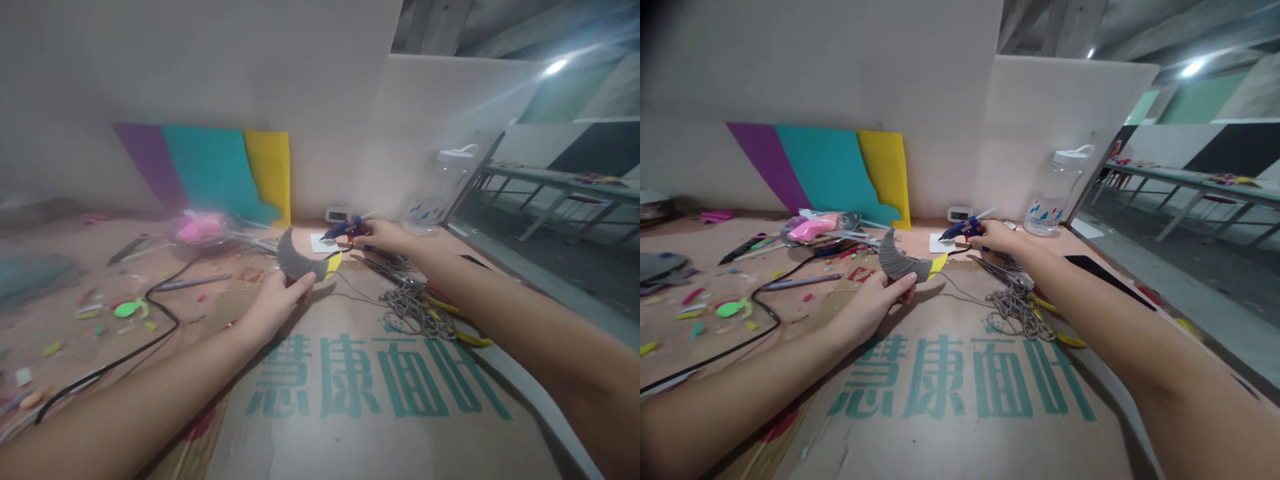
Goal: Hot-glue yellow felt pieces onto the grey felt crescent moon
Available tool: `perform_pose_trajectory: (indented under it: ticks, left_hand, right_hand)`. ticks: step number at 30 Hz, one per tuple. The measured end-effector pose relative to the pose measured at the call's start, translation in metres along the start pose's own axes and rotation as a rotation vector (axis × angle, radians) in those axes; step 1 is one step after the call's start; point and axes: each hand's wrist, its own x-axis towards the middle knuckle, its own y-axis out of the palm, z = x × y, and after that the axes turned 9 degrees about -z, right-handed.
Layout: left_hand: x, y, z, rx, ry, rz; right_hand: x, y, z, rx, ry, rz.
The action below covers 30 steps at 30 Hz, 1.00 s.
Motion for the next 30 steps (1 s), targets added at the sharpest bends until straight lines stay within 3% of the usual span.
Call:
perform_pose_trajectory:
  ticks: [5,12,19,25,30]
  left_hand:
    - [-0.002,0.001,-0.004,0.024,-0.002,-0.002]
    - [-0.001,0.004,-0.004,-0.034,-0.007,0.002]
    - [0.000,0.003,0.002,-0.011,0.002,0.016]
    - [-0.001,0.004,-0.001,0.000,0.000,0.015]
    - [-0.003,0.005,-0.008,0.023,-0.026,-0.002]
  right_hand:
    - [0.006,0.019,0.007,0.055,0.082,0.005]
    - [0.008,0.023,0.000,0.108,0.192,-0.044]
    - [0.010,0.024,-0.001,0.194,0.163,-0.053]
    - [0.005,0.023,0.014,0.283,0.117,-0.033]
    - [-0.003,0.019,0.027,0.359,0.040,0.101]
